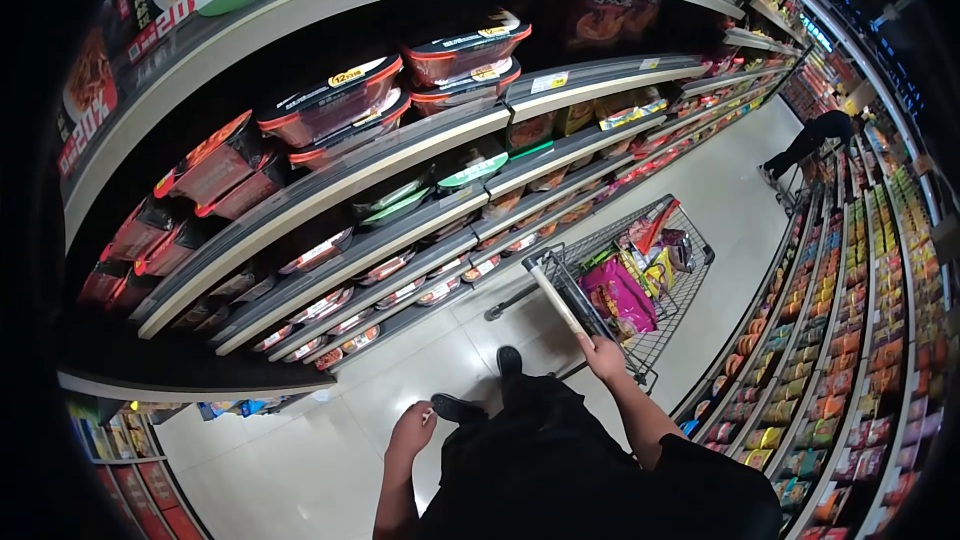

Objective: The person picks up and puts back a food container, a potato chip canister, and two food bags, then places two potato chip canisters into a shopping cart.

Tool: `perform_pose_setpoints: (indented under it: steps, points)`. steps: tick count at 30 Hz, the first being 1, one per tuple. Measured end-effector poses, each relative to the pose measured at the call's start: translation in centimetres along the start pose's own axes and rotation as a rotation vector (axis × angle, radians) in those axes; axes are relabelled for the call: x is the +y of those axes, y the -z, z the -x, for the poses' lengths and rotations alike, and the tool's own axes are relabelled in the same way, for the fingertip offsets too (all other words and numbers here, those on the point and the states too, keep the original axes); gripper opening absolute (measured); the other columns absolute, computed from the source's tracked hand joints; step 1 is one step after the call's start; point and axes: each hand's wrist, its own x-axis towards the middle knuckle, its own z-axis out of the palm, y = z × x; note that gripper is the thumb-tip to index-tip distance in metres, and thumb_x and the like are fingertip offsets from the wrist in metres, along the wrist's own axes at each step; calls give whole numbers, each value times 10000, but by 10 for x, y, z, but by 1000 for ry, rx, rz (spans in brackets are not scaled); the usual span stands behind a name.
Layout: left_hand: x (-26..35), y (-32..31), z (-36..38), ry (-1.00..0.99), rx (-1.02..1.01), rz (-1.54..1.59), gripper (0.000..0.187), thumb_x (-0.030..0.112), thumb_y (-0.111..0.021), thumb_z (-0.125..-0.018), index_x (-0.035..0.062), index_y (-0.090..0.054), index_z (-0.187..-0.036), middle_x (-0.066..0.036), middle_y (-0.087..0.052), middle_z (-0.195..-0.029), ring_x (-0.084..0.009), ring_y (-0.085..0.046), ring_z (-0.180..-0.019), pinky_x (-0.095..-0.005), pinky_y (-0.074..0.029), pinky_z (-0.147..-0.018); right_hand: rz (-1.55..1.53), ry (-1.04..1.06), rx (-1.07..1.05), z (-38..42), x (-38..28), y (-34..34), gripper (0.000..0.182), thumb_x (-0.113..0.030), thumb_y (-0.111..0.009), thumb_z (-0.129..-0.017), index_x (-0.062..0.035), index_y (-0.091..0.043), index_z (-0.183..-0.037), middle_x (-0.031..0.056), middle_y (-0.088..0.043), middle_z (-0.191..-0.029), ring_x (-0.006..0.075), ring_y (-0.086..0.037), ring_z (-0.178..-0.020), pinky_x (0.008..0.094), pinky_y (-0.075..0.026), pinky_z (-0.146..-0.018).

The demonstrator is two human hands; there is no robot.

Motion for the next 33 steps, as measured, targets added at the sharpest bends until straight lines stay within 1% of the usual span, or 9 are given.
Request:
perform_pose_setpoints:
  steps: [4, 6, 8, 9, 10, 14, 19, 22, 33]
  points:
    - [-148, -43, 26, 23, 38, -39, 276, 194, -661, -985, 27, -719, -1198, -194, -763, -1127, -333, -762, -1012, -433, -608, -871, -91, -12, -34, -2, 10, -3, 778, -726, -475, -1015, -11, -775, -947, 248, -743, -906, 409, -735, -920, 482, -555, -840]
    - [-229, -78, 57, 371, 144, 507, 259, 215, -665, -972, 5, -750, -1095, -203, -776, -1024, -299, -777, -872, -424, -622, -811, -147, -19, -108, -6, 15, -8, 872, -817, -432, -973, -14, -769, -991, 284, -746, -986, 465, -716, -1017, 510, -542, -918]
    - [-311, -89, 95, 615, -198, -23, 214, 146, -577, -971, -47, -667, -955, -210, -748, -864, -258, -705, -642, -396, -519, -530, -161, -19, -117, 4, 5, -1, 870, -818, -419, -977, -24, -774, -985, 272, -750, -975, 452, -718, -1013, 499, -539, -922]
    - [-307, -89, 129, 982, 80, 258, 226, 167, -575, -930, -31, -665, -871, -197, -731, -769, -262, -665, -586, -422, -508, -516, -182, -11, -144, 5, 6, 0, 870, -822, -420, -975, -29, -778, -985, 266, -751, -969, 443, -721, -1009, 491, -539, -923]
    - [-280, -93, 172, 744, 216, 627, 272, 192, -588, -901, -22, -655, -746, -172, -693, -663, -279, -647, -575, -482, -524, -550, -201, -2, -169, 4, 7, 4, 870, -825, -421, -973, -33, -781, -985, 261, -752, -962, 434, -723, -1006, 483, -539, -924]
    - [-215, -95, 198, 572, -79, 183, 372, 303, -663, -923, -18, -761, -1083, -262, -767, -1022, -319, -772, -919, -467, -605, -826, -280, 36, -127, 3, 27, -7, 792, -784, -503, -973, -39, -771, -943, 253, -743, -923, 419, -726, -938, 475, -546, -853]
    - [-160, -123, 201, 586, -282, 30, 219, 123, -559, -1003, -19, -695, -1099, -194, -756, -1007, -306, -766, -865, -445, -627, -665, -387, 80, -116, 21, 39, -3, 741, -739, -565, -972, -22, -740, -904, 225, -724, -848, 388, -713, -838, 465, -546, -782]
    - [-229, -157, 177, 589, -269, 458, 297, 189, -591, -1036, -66, -662, -1171, -194, -756, -1064, -291, -765, -937, -426, -654, -782, -416, 101, -130, 26, 46, -4, 744, -735, -589, -964, -8, -724, -885, 213, -714, -825, 368, -701, -803, 460, -542, -765]
    - [-107, -180, 226, 416, 93, 179, 270, 156, -575, -1069, -58, -658, -1211, -162, -771, -1019, -241, -772, -905, -353, -638, -809, -575, 187, 99, 52, 84, -26, 613, -492, -396, -1121, -13, -716, -912, 272, -713, -884, 492, -681, -909, 547, -519, -836]
